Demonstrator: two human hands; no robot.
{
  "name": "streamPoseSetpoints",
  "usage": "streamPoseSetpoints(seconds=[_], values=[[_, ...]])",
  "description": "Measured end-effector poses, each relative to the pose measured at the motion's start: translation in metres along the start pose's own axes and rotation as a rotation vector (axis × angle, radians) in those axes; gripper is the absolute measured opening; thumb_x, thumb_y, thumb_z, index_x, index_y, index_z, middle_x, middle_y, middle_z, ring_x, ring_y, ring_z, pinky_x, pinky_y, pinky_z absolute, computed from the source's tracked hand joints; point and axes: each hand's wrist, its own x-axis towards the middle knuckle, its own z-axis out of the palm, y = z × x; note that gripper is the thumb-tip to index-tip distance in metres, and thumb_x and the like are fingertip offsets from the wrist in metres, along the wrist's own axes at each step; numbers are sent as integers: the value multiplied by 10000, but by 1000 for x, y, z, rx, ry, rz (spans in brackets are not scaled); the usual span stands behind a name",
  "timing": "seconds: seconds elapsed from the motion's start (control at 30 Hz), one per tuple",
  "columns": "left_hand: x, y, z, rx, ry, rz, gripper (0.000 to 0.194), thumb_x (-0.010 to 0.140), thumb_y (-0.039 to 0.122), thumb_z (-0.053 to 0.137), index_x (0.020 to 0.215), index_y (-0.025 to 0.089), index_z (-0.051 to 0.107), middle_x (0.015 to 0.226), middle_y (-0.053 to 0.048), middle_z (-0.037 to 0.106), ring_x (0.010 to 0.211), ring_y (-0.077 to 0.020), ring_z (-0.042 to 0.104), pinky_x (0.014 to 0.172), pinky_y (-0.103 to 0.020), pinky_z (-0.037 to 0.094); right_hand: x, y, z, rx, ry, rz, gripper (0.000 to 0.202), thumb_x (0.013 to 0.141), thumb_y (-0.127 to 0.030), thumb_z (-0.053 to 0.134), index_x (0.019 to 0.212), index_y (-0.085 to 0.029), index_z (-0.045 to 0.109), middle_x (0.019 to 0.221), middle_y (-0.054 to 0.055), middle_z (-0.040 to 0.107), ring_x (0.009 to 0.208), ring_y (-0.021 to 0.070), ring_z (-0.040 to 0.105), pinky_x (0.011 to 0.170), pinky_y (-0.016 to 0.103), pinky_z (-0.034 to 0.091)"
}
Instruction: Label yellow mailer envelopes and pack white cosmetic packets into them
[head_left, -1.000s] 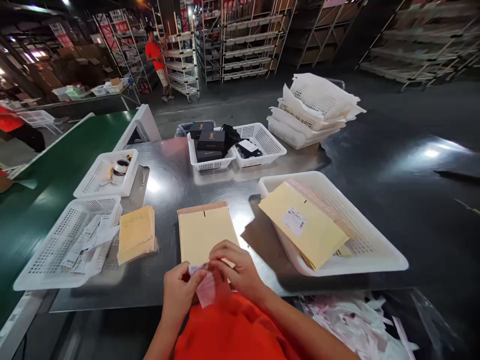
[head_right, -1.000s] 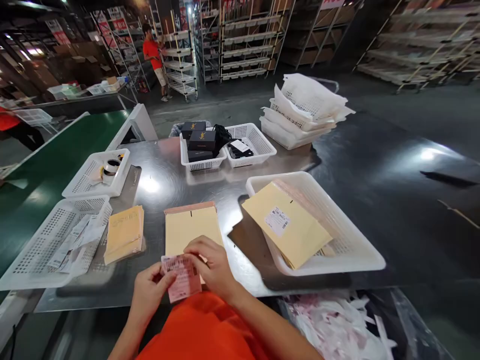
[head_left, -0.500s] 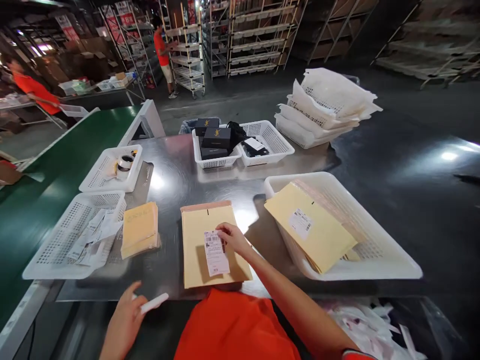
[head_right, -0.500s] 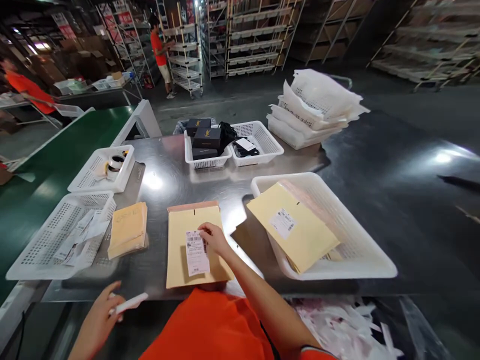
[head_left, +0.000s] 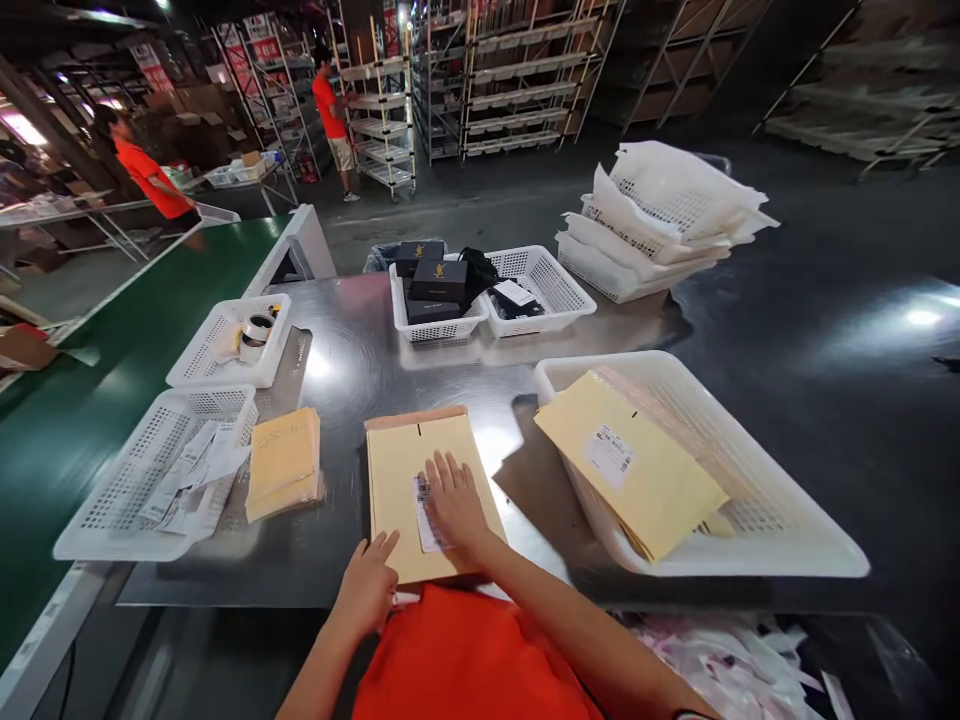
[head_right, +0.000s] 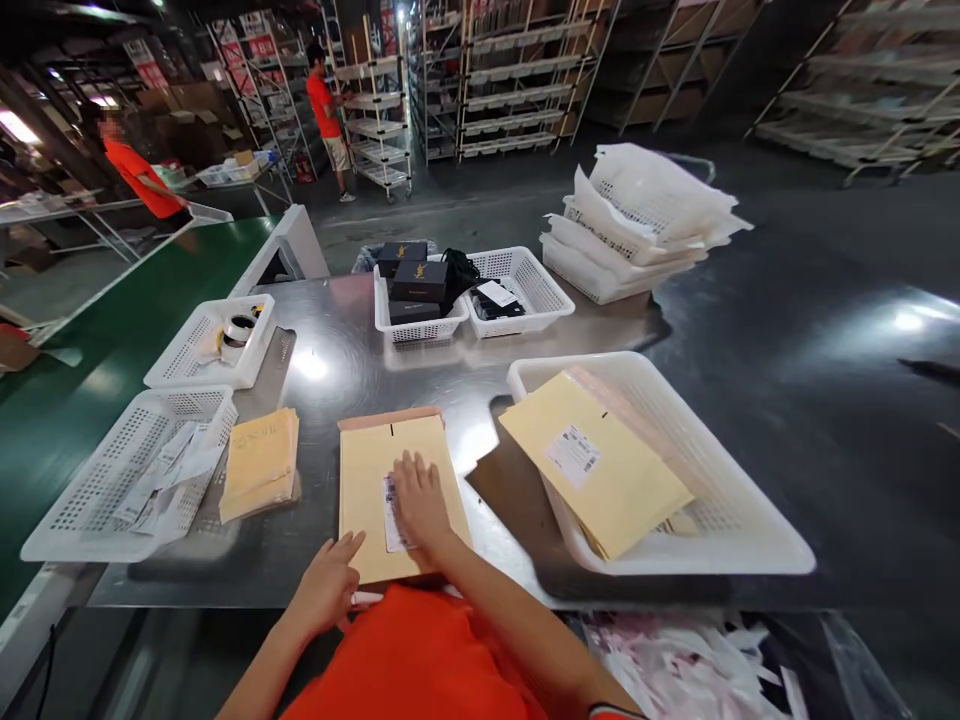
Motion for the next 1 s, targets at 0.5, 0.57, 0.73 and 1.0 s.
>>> streamPoseSetpoints(seconds=[0.5,0.57,0.73,1.0], values=[[2,17,-1,439,-206,-49,297,742,145,503,852,163,778,1575,-54,288,1461,-278,252,1179,-449,224,4,15,15,-126,-76,-63,744,912,-526,426,1510,-115,262,1583,128,203,1453,327,202,1168,566,147],[1,20,-2,430,-197,-58,302,729,147,510,867,166,779,1577,-49,280,1461,-276,254,1177,-435,237,6,16,14,-128,-68,-25,742,907,-508,442,1498,-87,288,1579,150,206,1446,323,228,1161,537,191],[2,28,-2,389,-145,-83,281,704,141,532,840,141,777,1556,-94,323,1442,-312,291,1150,-447,290,1,22,10,-107,-66,-95,686,921,-439,429,1496,-91,294,1575,171,199,1451,347,200,1141,578,192],[2,21,-12,77,69,-82,222,764,329,566,720,187,732,1401,-148,553,1264,-285,542,1022,-373,439,-43,19,2,9,-310,-311,1012,704,-516,719,1509,-107,261,1565,240,162,1440,463,105,1118,705,66]])
